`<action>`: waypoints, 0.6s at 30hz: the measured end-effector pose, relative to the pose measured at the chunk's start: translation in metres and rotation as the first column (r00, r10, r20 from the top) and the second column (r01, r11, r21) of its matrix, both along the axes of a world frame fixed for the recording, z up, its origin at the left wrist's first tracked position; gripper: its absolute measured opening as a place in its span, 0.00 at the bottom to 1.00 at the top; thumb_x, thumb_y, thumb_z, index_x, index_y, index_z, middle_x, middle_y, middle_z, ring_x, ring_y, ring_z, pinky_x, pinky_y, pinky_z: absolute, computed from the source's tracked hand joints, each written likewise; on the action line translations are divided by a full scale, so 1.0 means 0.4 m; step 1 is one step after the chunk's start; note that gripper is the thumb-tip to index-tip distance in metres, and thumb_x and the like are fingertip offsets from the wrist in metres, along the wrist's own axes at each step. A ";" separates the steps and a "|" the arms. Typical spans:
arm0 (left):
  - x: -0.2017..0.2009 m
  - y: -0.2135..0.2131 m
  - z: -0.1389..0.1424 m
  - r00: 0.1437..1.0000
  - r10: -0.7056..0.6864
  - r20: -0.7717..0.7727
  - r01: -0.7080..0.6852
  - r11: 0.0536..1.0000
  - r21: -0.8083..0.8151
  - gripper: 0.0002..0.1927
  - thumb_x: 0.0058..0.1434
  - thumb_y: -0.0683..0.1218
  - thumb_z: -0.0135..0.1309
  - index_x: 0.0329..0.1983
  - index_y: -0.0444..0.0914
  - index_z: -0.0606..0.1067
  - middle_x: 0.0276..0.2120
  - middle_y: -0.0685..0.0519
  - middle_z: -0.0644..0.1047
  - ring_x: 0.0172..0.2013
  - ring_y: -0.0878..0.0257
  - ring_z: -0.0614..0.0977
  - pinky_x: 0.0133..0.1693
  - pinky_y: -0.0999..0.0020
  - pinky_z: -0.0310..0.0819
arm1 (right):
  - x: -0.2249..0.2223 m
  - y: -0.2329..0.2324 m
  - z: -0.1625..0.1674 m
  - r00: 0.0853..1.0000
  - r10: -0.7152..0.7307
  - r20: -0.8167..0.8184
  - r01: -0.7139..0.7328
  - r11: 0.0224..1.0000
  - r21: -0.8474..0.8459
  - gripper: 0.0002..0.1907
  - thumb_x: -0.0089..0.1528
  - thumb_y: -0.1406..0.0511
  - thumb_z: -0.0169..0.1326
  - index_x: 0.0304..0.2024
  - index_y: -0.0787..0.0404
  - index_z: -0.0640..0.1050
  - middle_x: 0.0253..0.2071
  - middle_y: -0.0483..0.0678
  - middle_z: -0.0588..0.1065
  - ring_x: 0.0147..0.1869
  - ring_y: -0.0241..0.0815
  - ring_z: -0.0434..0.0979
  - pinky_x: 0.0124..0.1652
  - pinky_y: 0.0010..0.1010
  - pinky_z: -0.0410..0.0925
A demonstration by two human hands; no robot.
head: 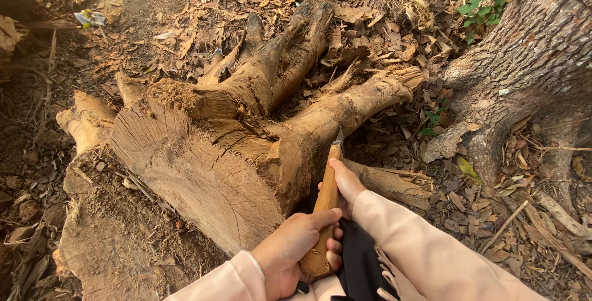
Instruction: The person uses a chisel to carve and shape a large tree root. They repeatedly strike the chisel into the wood to remove material and refine the surface.
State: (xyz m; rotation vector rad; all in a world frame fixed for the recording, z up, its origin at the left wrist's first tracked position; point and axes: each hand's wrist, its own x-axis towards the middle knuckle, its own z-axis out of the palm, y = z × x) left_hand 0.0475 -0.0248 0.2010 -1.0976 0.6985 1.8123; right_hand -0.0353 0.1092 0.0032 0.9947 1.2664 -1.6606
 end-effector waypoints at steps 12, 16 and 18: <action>-0.005 0.001 0.007 1.000 -0.011 -0.011 0.011 1.000 -0.009 0.15 0.69 0.50 0.54 0.31 0.37 0.69 0.18 0.56 0.68 0.17 0.69 0.69 0.20 0.76 0.69 | -0.002 0.000 0.003 1.000 -0.006 -0.003 0.006 1.000 -0.016 0.33 0.64 0.43 0.45 0.60 0.59 0.68 0.37 0.54 0.74 0.36 0.48 0.74 0.36 0.44 0.72; -0.007 0.001 0.011 1.000 -0.016 -0.018 0.016 1.000 -0.016 0.15 0.69 0.50 0.55 0.30 0.37 0.68 0.18 0.57 0.68 0.17 0.69 0.69 0.19 0.76 0.69 | -0.005 -0.001 0.007 1.000 -0.010 0.001 0.010 1.000 -0.013 0.33 0.64 0.43 0.45 0.60 0.58 0.68 0.38 0.54 0.74 0.36 0.48 0.74 0.36 0.44 0.72; -0.008 0.002 0.013 1.000 -0.010 -0.019 0.010 1.000 -0.029 0.15 0.69 0.50 0.55 0.30 0.37 0.69 0.18 0.57 0.68 0.17 0.69 0.69 0.19 0.76 0.69 | -0.007 -0.002 0.009 1.000 -0.009 -0.003 0.009 1.000 -0.014 0.33 0.64 0.43 0.45 0.60 0.58 0.68 0.38 0.54 0.74 0.36 0.48 0.74 0.36 0.44 0.72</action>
